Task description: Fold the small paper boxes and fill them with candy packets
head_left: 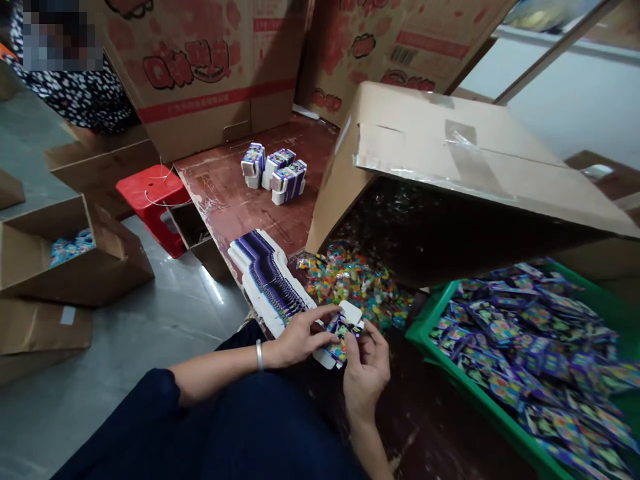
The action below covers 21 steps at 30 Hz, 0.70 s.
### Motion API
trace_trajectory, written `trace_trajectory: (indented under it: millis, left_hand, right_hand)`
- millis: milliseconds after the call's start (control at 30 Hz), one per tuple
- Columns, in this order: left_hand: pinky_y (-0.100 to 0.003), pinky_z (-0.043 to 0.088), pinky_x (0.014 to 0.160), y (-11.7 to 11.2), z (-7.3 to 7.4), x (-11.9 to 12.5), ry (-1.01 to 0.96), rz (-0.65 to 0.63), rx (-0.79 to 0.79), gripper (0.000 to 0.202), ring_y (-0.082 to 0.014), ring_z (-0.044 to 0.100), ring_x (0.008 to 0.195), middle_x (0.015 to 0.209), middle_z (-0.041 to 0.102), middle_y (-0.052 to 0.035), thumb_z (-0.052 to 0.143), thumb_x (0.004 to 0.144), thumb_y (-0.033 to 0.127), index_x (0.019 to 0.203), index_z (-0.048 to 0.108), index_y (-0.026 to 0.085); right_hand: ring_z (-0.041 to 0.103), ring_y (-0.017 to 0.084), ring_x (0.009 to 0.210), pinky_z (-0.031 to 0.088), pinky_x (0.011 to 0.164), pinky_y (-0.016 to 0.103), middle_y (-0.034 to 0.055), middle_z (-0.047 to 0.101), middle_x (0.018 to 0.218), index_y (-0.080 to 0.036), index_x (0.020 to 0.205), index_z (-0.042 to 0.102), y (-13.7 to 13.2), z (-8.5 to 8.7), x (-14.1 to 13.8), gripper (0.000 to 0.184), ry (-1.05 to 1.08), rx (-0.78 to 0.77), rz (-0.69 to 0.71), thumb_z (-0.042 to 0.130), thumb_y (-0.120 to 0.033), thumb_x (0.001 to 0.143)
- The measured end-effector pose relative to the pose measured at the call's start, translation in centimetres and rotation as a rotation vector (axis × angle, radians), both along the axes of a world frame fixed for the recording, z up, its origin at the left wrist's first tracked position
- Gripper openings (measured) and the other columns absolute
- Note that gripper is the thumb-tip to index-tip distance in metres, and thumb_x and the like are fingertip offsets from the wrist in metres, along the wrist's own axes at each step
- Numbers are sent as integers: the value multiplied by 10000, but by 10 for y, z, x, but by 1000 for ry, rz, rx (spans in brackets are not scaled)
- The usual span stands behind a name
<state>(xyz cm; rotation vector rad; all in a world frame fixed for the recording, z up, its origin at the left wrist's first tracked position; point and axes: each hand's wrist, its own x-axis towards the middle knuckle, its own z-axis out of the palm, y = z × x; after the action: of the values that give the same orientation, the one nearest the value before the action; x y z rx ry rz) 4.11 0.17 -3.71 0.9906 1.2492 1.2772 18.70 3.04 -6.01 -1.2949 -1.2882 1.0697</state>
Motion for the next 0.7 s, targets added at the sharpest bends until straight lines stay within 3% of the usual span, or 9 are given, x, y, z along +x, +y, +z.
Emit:
trace_trajectory:
  millis: [67, 167, 300, 400, 467, 567, 700]
  left_hand:
    - [-332, 510, 666, 2, 1, -6, -1, -73, 2, 539, -207, 592, 742, 1032, 704, -55, 701, 807, 285, 1339, 621, 241]
    - [-351, 516, 801, 6, 2, -14, -9, -187, 14, 552, -236, 620, 888, 1121, 702, -80, 730, 777, 271, 1312, 620, 191]
    - [-325, 503, 828, 8, -1, -18, 16, -294, 39, 397, -226, 619, 954, 1081, 669, -73, 718, 795, 244, 1174, 618, 177]
    - [-298, 496, 823, 8, -5, -13, 33, -287, 57, 322, -221, 597, 1011, 1083, 635, -64, 700, 814, 235, 1115, 597, 189]
    - [-272, 506, 771, 6, -5, -9, -2, -260, 40, 336, -221, 586, 1034, 1095, 606, -61, 708, 809, 243, 1107, 560, 203]
    - [-238, 513, 679, 5, -3, -4, -58, -229, -20, 391, -212, 601, 1004, 1069, 582, -45, 727, 793, 263, 1103, 490, 225]
    - [-278, 549, 749, 4, 2, -6, 26, -258, -29, 370, -225, 617, 1052, 1105, 601, -57, 684, 815, 232, 1129, 488, 228]
  right_hand:
    - [688, 212, 812, 550, 735, 331, 91, 720, 972, -161, 1228, 614, 0, 0, -1, 487, -33, 46, -17, 729, -422, 834]
    - [669, 193, 758, 542, 706, 316, 62, 704, 893, -161, 1057, 665, -3, 1, -1, 310, -76, 92, -17, 693, -402, 864]
    - [644, 178, 740, 525, 709, 302, 21, 659, 795, -184, 878, 654, -3, 4, 1, 167, -100, 132, 54, 638, -347, 911]
    - [656, 202, 895, 517, 817, 323, 47, 674, 928, -193, 815, 638, 0, 8, 5, 145, -84, 168, 82, 656, -310, 899]
    - [660, 205, 937, 519, 847, 329, 51, 680, 983, -204, 870, 625, 1, 10, 6, 106, 4, 152, 64, 675, -296, 886]
    - [661, 187, 850, 529, 812, 319, 28, 681, 898, -216, 923, 597, 1, 18, 8, 148, 133, 95, 66, 698, -308, 869]
    - [635, 178, 774, 525, 742, 294, 23, 664, 814, -207, 748, 586, 6, 31, 15, 230, 168, -24, 193, 738, -367, 812]
